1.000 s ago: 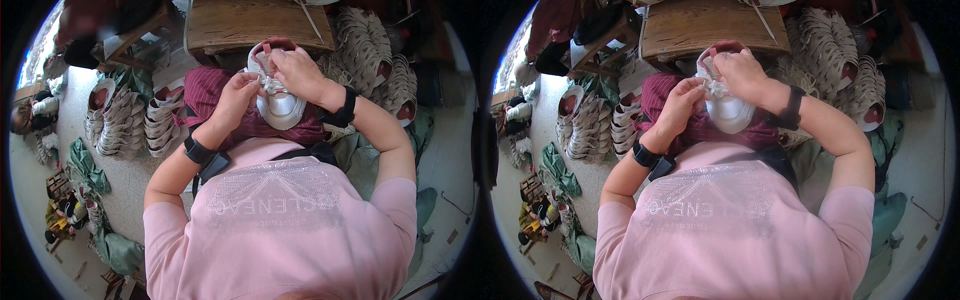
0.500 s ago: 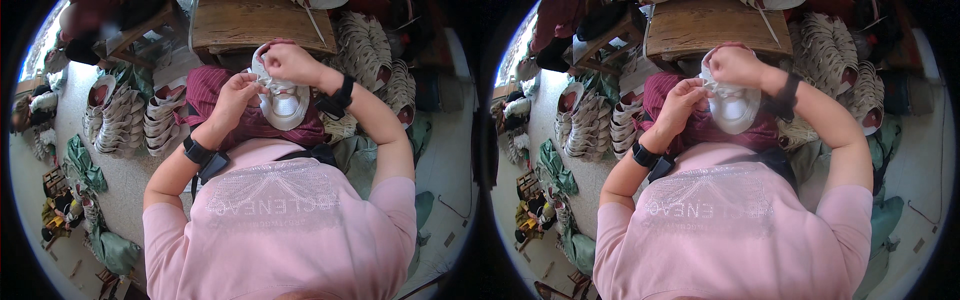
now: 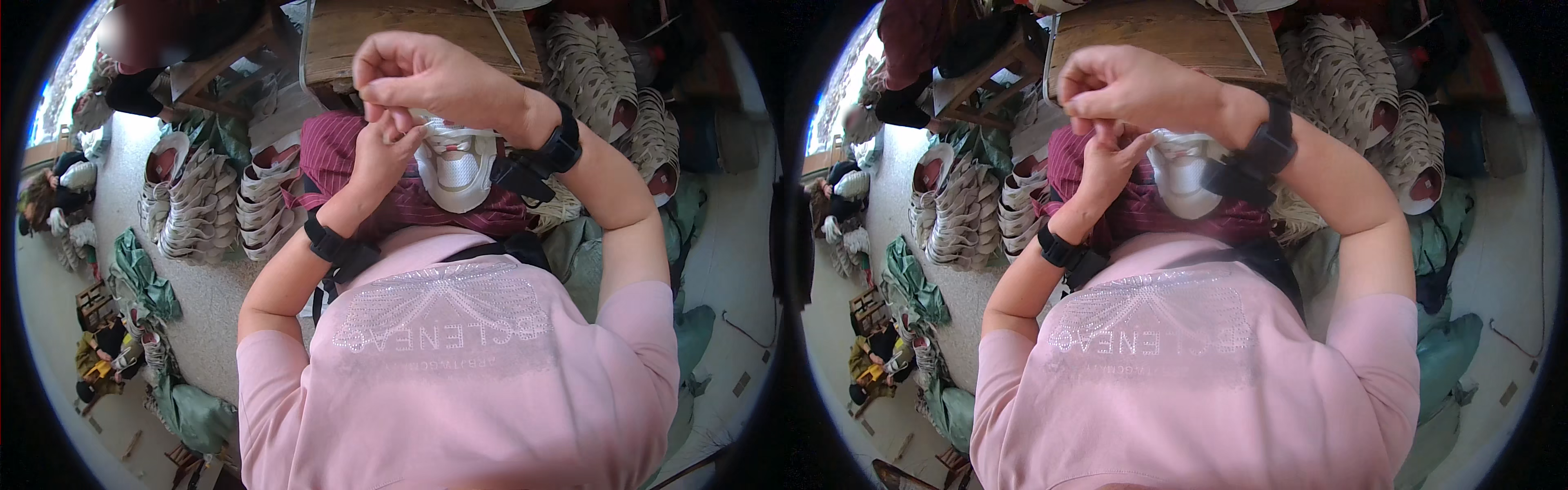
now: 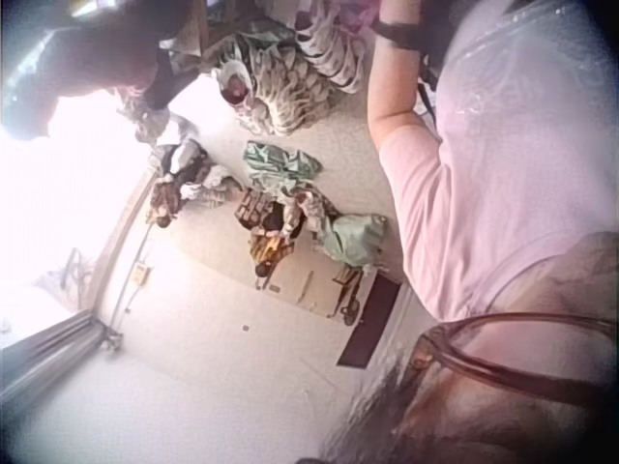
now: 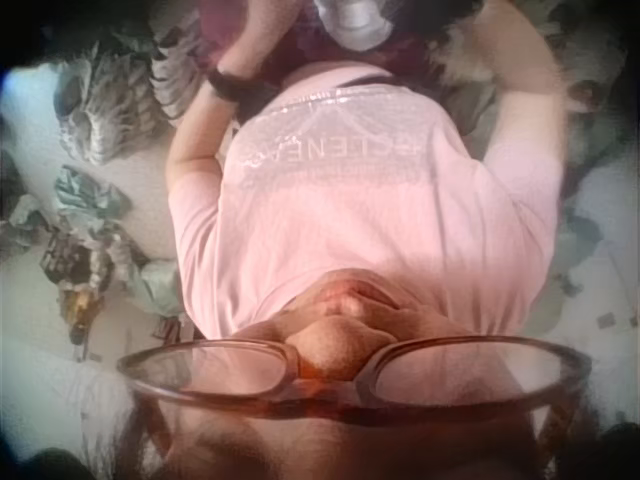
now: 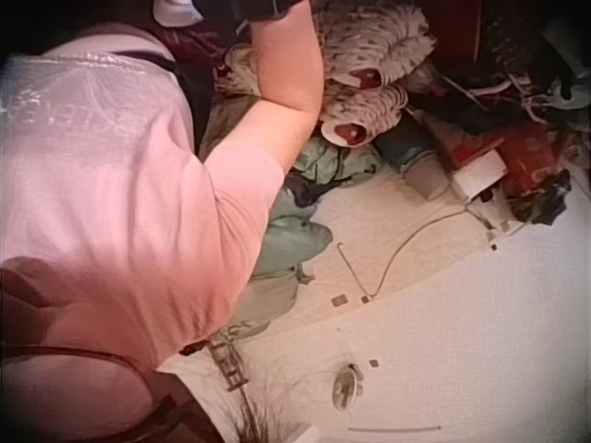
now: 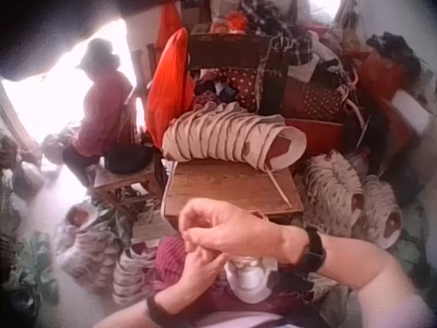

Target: Lacing a white and pink sneaker in a workshop environment.

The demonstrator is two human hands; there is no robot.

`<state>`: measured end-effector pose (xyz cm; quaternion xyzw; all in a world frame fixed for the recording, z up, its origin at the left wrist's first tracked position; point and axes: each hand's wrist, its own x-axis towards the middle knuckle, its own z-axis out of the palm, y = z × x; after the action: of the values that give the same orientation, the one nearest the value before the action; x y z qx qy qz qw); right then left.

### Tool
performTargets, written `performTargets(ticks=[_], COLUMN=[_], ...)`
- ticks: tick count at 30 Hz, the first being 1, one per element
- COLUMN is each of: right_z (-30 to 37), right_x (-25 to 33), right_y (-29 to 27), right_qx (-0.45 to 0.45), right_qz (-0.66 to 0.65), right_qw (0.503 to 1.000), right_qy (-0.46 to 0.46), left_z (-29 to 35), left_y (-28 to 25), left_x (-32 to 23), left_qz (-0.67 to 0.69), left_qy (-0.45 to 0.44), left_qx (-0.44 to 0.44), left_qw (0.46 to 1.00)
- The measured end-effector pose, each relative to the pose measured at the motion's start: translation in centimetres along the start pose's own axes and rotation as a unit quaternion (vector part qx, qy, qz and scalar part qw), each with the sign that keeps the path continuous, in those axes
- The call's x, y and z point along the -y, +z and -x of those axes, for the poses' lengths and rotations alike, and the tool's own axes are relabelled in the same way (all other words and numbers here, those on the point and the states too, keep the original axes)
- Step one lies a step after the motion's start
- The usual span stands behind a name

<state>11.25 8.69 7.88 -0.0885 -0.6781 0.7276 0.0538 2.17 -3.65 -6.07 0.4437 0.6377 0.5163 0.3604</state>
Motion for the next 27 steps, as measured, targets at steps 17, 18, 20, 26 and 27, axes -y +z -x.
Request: performTargets(ticks=[17,18,20,26,27], right_z=[0.5,0.8,1.9,8.1,8.7], right_x=[0.6,0.2,-1.2,-6.7,-7.2], right_y=[-1.8,-2.3,-4.0,-4.3,-3.9], right_qx=[-0.103,-0.103,-0.188,-0.064,-0.06], right_qz=[-0.005,-0.005,0.388,0.571,0.572], right_qw=[0.992,0.992,0.883,0.812,0.814], right_qy=[-0.079,-0.079,-0.185,-0.105,-0.087], left_z=[-2.8,-3.0,-3.3,-2.4,-2.4], left_y=[1.6,1.4,1.3,1.3,1.3], left_x=[-3.7,-3.6,-3.6,-4.2,-4.0], left_qz=[-0.269,-0.266,-0.261,-0.377,-0.377], left_qy=[0.166,0.188,0.213,0.197,0.196], left_qx=[0.053,0.06,0.071,-0.016,-0.015], left_qw=[0.947,0.944,0.939,0.905,0.905])
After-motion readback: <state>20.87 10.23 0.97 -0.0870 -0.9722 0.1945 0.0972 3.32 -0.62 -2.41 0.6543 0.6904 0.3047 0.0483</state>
